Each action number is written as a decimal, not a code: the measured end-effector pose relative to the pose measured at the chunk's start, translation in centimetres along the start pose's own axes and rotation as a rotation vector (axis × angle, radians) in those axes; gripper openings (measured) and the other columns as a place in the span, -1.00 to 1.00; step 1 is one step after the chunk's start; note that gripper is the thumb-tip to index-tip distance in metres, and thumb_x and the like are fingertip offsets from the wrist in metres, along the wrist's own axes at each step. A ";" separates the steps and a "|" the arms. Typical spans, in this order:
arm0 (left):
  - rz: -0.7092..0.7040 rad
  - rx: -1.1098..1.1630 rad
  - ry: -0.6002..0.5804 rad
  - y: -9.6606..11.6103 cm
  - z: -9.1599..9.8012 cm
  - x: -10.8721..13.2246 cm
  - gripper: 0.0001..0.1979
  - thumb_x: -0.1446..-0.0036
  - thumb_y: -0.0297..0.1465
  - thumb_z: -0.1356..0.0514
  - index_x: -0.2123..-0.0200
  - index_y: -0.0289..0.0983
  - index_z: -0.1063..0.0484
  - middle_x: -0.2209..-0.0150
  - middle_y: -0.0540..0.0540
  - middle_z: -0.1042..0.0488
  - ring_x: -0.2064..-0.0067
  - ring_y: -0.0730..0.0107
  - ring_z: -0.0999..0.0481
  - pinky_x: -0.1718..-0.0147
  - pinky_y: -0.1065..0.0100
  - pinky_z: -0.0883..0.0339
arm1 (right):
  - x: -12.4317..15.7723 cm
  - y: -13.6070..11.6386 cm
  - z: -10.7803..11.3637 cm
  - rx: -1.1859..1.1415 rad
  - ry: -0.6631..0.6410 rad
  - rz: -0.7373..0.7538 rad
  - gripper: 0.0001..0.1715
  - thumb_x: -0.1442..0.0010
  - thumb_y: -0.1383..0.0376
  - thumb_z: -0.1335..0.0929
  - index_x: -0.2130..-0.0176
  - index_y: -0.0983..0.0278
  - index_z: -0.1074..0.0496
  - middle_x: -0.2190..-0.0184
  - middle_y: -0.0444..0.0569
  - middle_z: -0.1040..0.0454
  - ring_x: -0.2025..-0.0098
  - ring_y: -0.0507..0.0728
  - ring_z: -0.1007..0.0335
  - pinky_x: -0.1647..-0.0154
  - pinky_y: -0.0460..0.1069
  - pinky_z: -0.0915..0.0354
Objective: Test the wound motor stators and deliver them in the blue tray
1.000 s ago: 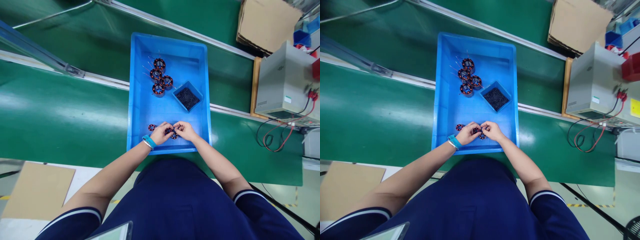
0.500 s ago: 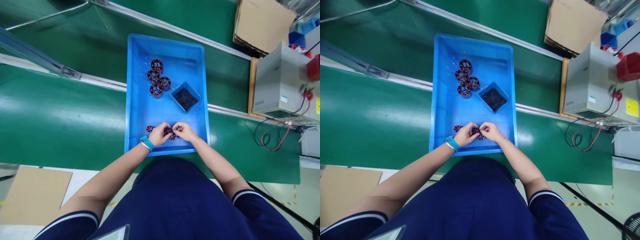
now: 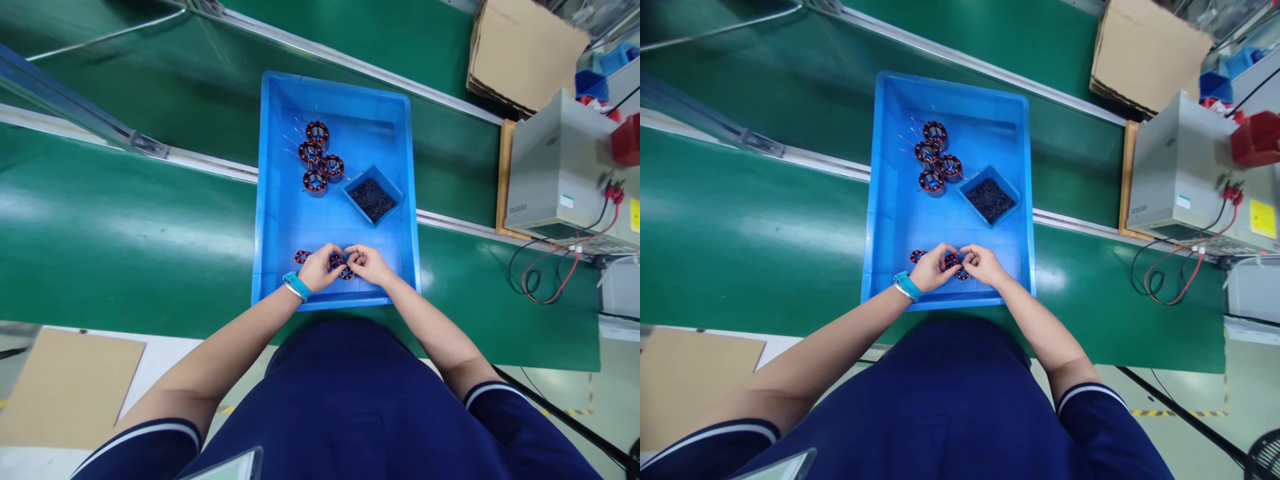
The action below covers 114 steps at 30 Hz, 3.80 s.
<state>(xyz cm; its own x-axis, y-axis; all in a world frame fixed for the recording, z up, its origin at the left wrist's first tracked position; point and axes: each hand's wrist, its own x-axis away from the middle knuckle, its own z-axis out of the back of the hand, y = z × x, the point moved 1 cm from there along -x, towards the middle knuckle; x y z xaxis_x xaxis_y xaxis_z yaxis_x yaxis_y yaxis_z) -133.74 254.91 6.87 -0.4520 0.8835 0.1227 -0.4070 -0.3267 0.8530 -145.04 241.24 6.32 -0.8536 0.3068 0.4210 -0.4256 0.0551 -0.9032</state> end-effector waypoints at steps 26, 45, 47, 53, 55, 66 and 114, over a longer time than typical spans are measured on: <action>0.016 0.074 0.038 -0.2 -1.5 -0.2 -0.61 0.08 -0.46 -0.25 0.14 -0.25 -0.23 0.26 -0.09 -0.47 0.25 0.27 -0.49 0.26 0.28 -0.36 | 0.6 -0.4 -0.4 0.561 0.083 0.334 -0.82 -0.12 0.42 -0.26 0.43 0.26 -0.44 0.46 -0.09 -0.34 0.43 0.02 -0.28 0.38 -0.09 -0.22; 0.061 -0.708 -0.069 0.5 0.9 -0.8 -0.80 -0.19 -0.27 -0.11 0.24 -0.25 -0.44 0.25 -0.19 -0.43 0.17 0.07 -0.39 0.27 0.17 -0.23 | 1.4 -0.3 3.6 0.293 0.490 0.348 -0.74 -0.21 0.20 -0.26 0.25 0.26 -0.47 0.38 0.00 -0.43 0.40 0.10 -0.41 0.31 0.03 -0.38; 0.115 -0.753 -0.038 0.2 1.5 -0.7 -0.76 -0.21 -0.25 -0.08 0.24 -0.27 -0.45 0.27 -0.21 -0.44 0.19 0.06 -0.39 0.27 0.16 -0.21 | 1.6 0.3 4.4 0.212 0.523 0.287 -0.72 -0.20 0.15 -0.27 0.29 0.29 -0.46 0.39 -0.01 -0.43 0.42 0.08 -0.43 0.32 0.02 -0.38; 0.061 -0.679 0.160 0.3 1.5 -0.6 -0.65 -0.13 -0.17 -0.16 0.12 -0.28 -0.41 -0.01 -0.28 -0.35 0.04 -0.07 -0.32 0.18 0.07 -0.22 | 1.3 1.6 4.4 -0.018 0.540 0.167 -0.63 -0.12 0.04 -0.30 0.29 0.30 -0.40 0.38 -0.04 -0.46 0.43 0.04 -0.45 0.31 -0.02 -0.39; -0.080 -0.560 0.089 1.3 0.6 -1.2 -0.67 -0.16 -0.30 -0.12 0.02 -0.26 -0.36 -0.11 -0.24 -0.29 -0.01 0.01 -0.31 0.11 0.08 -0.23 | 1.0 1.6 4.2 -0.061 0.527 0.150 -0.63 -0.11 0.04 -0.30 0.29 0.29 -0.39 0.39 -0.05 -0.46 0.43 0.04 -0.45 0.32 -0.03 -0.39; -0.101 -0.363 -0.069 0.7 -1.6 -3.4 -0.76 -0.13 -0.26 -0.18 0.19 -0.26 -0.35 0.20 -0.15 -0.42 0.20 0.21 -0.45 0.18 0.23 -0.33 | 0.9 2.1 4.0 -0.069 0.507 0.130 -0.69 -0.12 0.09 -0.32 0.30 0.30 -0.39 0.35 -0.03 -0.47 0.39 0.05 -0.48 0.33 -0.05 -0.38; -0.030 0.080 0.162 0.1 -0.8 -0.5 -0.71 0.03 -0.37 -0.30 0.19 -0.27 -0.40 0.27 -0.12 -0.47 0.24 0.23 -0.45 0.21 0.21 -0.35 | 0.6 -0.1 4.3 0.350 0.296 0.264 -0.65 -0.25 0.10 -0.22 0.34 0.28 -0.40 0.43 0.01 -0.47 0.38 0.13 -0.44 0.27 0.04 -0.37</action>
<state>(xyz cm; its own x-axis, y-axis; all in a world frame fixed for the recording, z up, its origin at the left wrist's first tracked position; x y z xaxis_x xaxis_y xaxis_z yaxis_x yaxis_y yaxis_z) -134.14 254.16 6.50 -0.5656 0.8244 0.0188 -0.3608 -0.2679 0.8933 -146.83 237.39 7.00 -0.8453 0.5257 0.0957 -0.3258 -0.3651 -0.8721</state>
